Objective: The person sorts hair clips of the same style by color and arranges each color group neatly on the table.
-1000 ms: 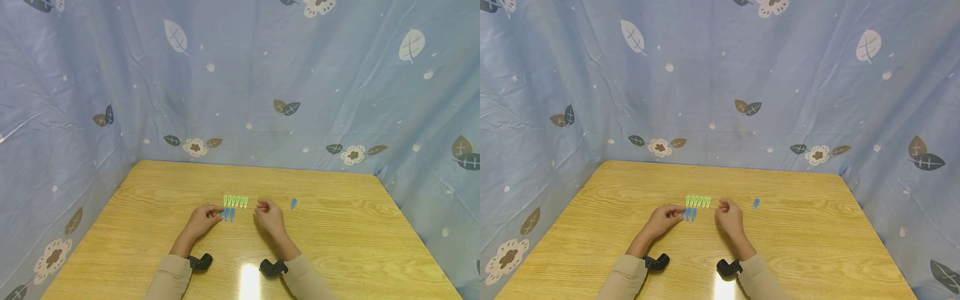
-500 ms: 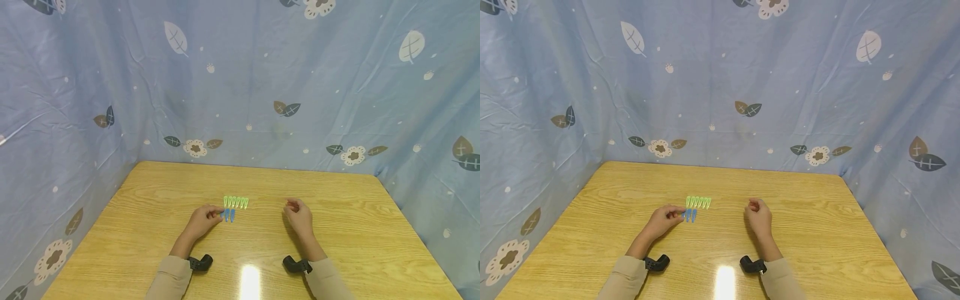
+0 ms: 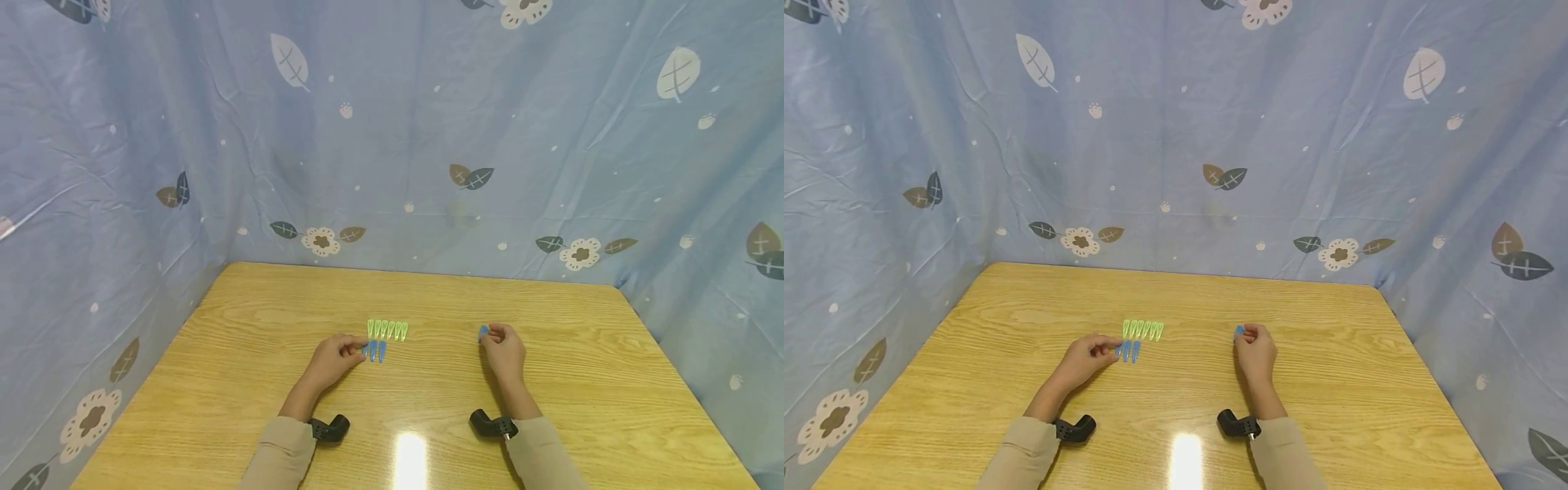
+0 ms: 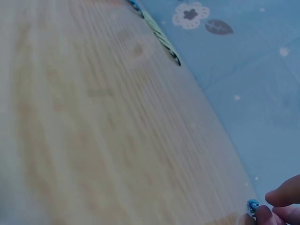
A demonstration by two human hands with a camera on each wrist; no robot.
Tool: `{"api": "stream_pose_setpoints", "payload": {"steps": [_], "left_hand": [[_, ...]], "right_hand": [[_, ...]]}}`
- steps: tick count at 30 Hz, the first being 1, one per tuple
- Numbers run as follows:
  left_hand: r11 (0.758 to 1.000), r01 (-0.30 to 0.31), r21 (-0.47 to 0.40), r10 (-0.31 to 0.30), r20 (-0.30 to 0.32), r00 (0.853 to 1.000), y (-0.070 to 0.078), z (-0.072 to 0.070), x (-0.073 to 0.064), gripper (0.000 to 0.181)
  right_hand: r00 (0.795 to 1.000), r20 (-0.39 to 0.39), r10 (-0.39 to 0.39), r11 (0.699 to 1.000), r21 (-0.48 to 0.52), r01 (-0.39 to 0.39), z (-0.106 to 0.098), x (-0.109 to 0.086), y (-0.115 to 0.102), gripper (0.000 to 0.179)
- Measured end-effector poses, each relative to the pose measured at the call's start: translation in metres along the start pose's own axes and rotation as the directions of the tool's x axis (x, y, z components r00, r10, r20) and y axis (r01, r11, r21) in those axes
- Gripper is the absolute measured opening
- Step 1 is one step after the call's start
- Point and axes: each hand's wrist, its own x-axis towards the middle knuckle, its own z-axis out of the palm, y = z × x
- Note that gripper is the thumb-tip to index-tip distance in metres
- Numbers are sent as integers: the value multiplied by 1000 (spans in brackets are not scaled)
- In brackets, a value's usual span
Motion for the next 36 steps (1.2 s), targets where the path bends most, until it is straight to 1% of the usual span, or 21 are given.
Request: {"api": "stream_pose_setpoints", "payload": {"steps": [4,11,14,17,20,22,25,29,36], "left_hand": [[1000,-8,-9,8,0,1000,-2,1,0,21],[1000,-9,-20,9,8,1000,-3,1,1,22],[1000,-6,-21,6,8,1000,-2,1,1,22],[1000,-3,-19,3,4,1000,-2,1,1,23],[1000,-2,-13,2,3,1000,-3,1,0,23],[1000,-2,-10,2,4,1000,-3,1,0,23],[1000,-6,-7,6,3,1000,-4,1,1,23],[1000,-10,-1,10,-3,1000,-3,1,1,23],[1000,-13,-6,13,0,1000,-2,1,0,23]], "right_hand": [[1000,-13,-1,998,-58,0,0,3,-3,31],[1000,-18,-14,985,-171,11,3,7,-8,33],[1000,-16,-23,981,-191,20,3,7,-10,32],[999,-20,-33,982,-189,29,3,7,-10,32],[999,-29,-35,987,-161,30,2,5,-8,32],[999,-31,-22,993,-117,18,2,4,-7,31],[999,-32,-3,1000,-17,2,1,4,-5,31],[1000,-19,15,995,98,-13,1,4,-3,31],[1000,21,14,990,137,-17,1,5,-1,29]]}}
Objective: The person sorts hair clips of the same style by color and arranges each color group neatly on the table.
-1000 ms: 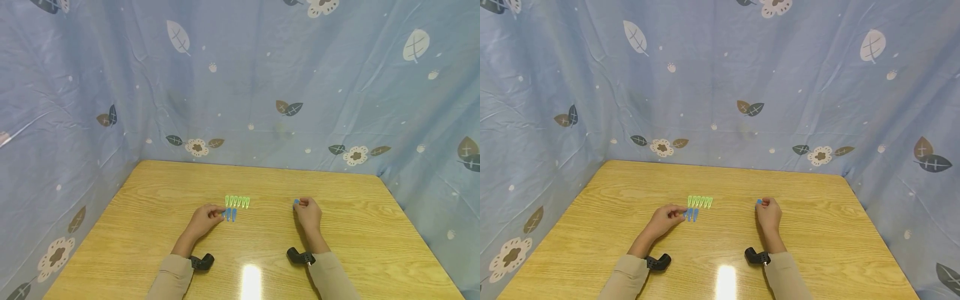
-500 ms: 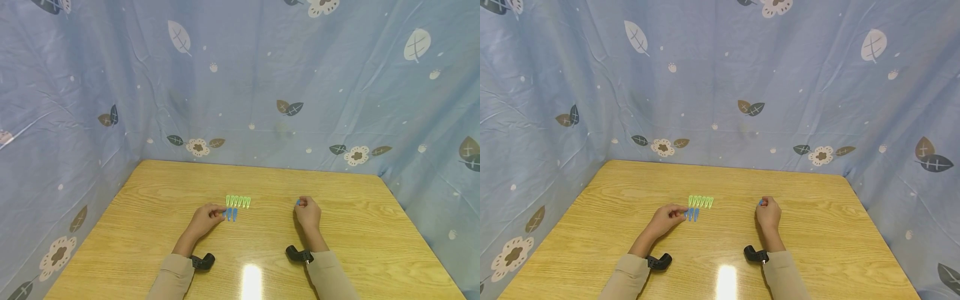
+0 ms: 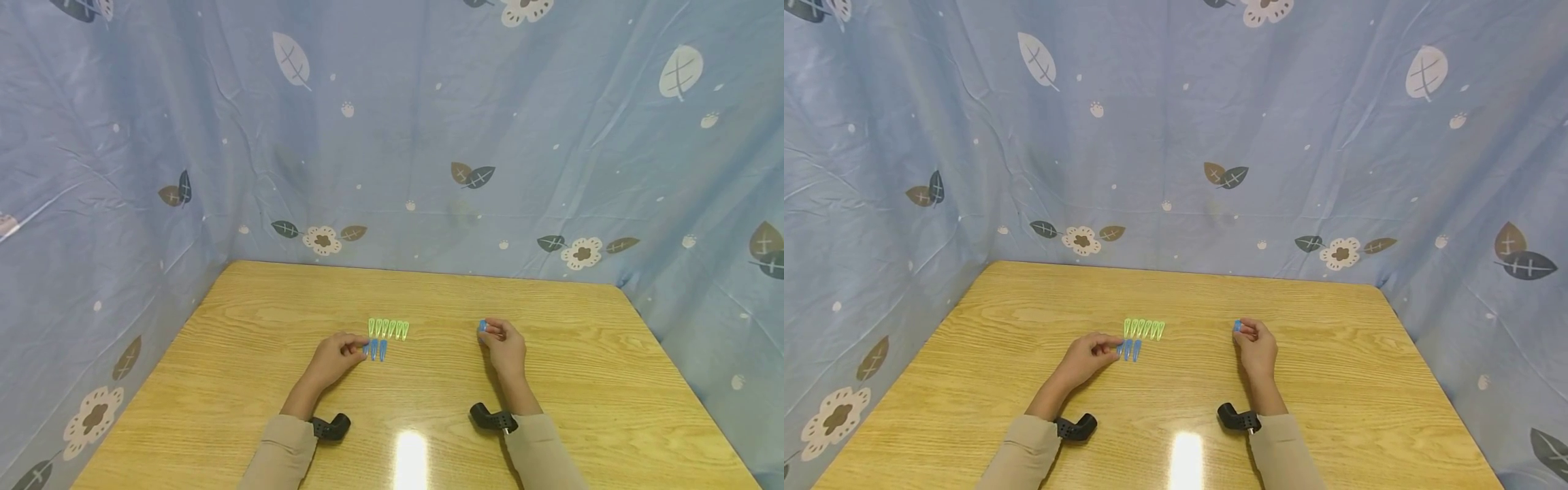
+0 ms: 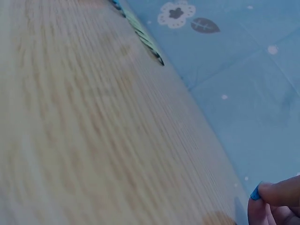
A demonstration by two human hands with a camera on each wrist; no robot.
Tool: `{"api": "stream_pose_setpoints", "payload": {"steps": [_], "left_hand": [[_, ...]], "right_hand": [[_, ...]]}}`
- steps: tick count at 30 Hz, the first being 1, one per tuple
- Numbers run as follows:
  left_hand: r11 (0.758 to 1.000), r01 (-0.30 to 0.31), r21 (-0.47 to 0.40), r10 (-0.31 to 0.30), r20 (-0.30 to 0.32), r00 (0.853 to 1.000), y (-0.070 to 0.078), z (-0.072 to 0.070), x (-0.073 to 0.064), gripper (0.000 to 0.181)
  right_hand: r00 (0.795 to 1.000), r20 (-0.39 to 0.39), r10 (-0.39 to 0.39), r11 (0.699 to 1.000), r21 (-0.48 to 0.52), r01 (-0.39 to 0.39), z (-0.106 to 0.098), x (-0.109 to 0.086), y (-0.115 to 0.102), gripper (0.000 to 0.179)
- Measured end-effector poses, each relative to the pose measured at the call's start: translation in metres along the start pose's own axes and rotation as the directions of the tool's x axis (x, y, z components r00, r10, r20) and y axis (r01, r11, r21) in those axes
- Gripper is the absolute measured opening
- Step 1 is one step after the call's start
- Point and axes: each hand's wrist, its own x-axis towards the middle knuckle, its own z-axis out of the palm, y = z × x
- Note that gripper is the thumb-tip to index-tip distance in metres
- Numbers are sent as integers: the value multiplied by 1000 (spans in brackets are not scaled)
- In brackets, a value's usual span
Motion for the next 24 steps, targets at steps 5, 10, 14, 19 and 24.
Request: {"api": "stream_pose_setpoints", "payload": {"steps": [5,10,14,19,24], "left_hand": [[1000,0,0,0,1,1000,2,0,0,23],[1000,4,5,-4,2,1000,2,0,0,23],[1000,6,9,-6,3,1000,1,-1,0,23],[1000,3,6,-3,1,1000,1,-1,-1,23],[1000,4,10,-4,-2,1000,3,-1,-1,23]], "right_hand": [[999,34,9,998,56,-11,1,-2,-5,31],[995,93,27,997,70,-34,7,-9,-14,33],[990,142,25,997,65,-34,15,-16,-20,32],[978,210,-9,998,66,-5,29,-25,-24,32],[966,255,-35,997,73,17,46,-35,-30,30]]}}
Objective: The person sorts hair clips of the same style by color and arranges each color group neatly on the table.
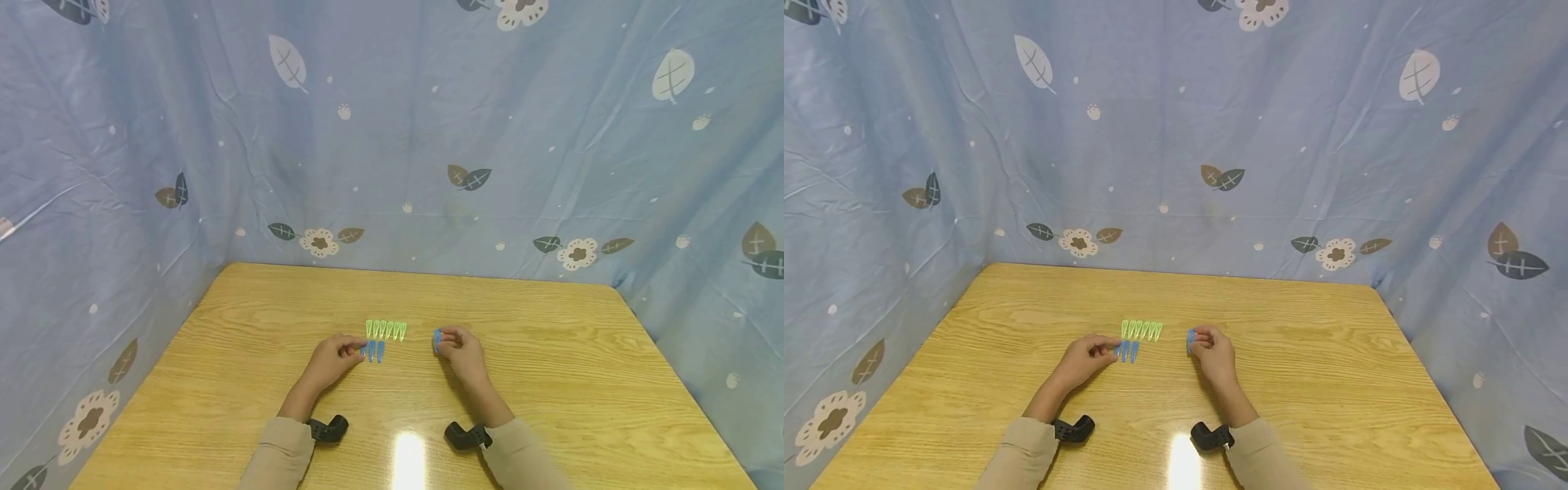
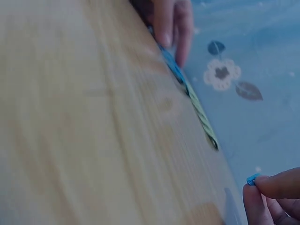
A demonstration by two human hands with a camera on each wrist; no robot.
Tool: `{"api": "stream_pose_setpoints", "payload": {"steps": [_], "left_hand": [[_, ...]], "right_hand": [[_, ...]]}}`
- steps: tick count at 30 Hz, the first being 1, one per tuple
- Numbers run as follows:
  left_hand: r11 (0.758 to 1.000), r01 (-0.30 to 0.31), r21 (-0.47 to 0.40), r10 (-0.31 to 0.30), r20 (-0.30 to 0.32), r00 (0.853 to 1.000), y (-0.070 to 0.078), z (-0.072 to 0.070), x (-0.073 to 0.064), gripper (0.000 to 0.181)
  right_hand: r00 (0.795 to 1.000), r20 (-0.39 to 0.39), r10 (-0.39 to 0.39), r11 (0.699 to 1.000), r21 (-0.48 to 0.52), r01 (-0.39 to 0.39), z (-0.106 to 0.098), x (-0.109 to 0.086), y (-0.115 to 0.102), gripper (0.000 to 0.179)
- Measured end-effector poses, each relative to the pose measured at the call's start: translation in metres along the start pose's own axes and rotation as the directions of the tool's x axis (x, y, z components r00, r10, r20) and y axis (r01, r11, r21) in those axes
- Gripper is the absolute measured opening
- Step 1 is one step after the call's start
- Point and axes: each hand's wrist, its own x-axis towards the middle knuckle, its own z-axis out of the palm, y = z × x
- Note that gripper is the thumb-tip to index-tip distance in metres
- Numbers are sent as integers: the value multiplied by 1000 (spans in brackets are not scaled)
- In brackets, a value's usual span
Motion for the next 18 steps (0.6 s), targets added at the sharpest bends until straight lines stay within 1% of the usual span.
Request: {"api": "stream_pose_setpoints", "payload": {"steps": [3,5,9,12,15,18], "left_hand": [[1000,3,0,-3,-2,1000,0,0,0,23],[1000,2,2,-2,-3,1000,0,1,0,23],[1000,4,-1,-4,-1,1000,0,1,0,23],[1000,12,-5,-12,-1,1000,0,0,0,23],[1000,15,-10,-15,-3,1000,1,0,0,23],[1000,13,-13,-13,-3,1000,2,0,0,23]], "right_hand": [[1000,11,-10,1000,4,9,13,-3,-2,29],[999,29,-29,1000,1,29,20,-5,-2,28],[997,60,-47,999,23,45,34,-9,-5,28],[996,76,-48,999,26,46,44,-11,-9,28],[994,90,-59,998,4,58,53,-11,-11,28],[994,92,-53,998,-27,56,62,-11,-13,27]]}}
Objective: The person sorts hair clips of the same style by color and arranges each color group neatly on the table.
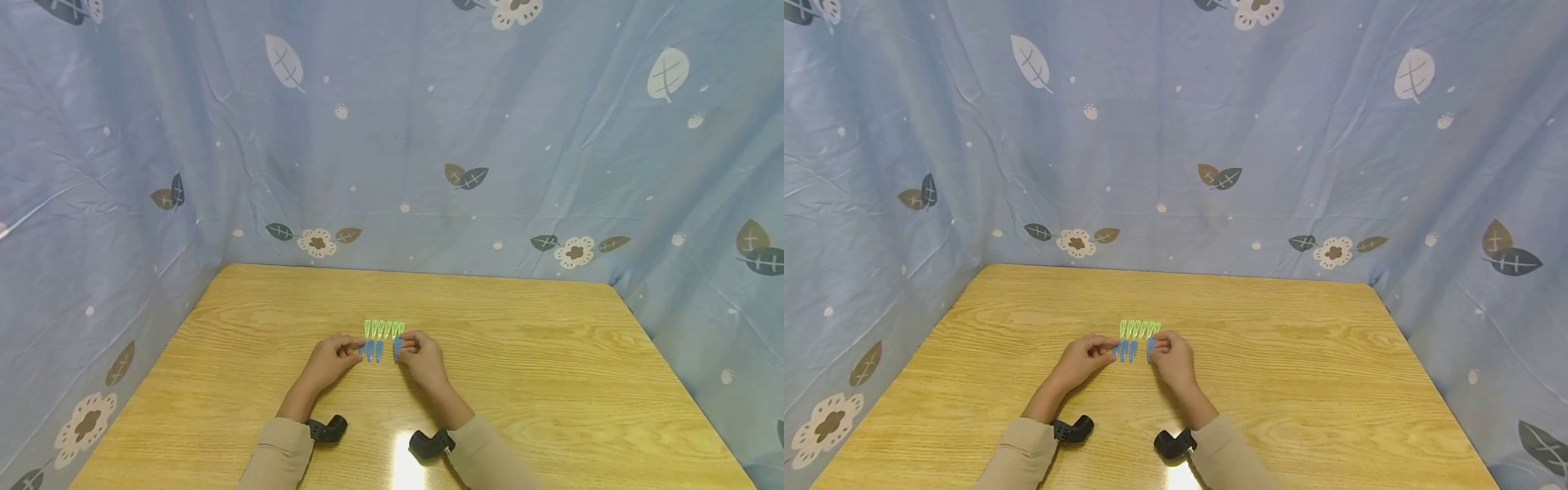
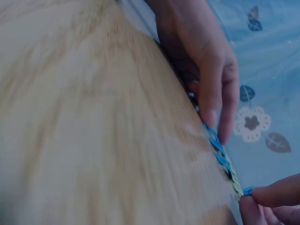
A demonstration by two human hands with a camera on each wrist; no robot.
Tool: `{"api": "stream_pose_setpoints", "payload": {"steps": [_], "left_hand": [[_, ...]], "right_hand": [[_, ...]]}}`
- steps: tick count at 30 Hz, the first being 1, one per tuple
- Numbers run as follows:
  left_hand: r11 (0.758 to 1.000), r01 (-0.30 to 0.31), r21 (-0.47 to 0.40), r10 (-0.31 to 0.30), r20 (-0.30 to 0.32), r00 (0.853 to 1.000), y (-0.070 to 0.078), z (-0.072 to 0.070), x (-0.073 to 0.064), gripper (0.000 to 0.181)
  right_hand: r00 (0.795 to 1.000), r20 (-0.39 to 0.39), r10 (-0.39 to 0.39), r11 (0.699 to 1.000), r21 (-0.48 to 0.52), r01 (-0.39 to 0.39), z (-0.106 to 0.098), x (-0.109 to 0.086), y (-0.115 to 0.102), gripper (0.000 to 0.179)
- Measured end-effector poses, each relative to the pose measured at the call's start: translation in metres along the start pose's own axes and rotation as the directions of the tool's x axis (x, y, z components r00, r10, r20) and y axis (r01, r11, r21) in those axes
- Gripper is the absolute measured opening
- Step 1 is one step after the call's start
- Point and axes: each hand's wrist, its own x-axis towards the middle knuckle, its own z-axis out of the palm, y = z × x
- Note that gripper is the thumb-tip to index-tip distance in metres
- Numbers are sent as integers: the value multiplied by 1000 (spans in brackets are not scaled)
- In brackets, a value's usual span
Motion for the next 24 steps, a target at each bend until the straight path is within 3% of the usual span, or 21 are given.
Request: {"api": "stream_pose_setpoints", "payload": {"steps": [13,24], "left_hand": [[1000,9,0,-9,-5,1000,2,-1,1,23],[1000,-1,3,1,-8,1000,3,-1,1,23]], "right_hand": [[1000,-6,-19,987,-159,18,16,1,-13,22],[997,-35,-75,949,-310,60,23,5,-15,19]]}}
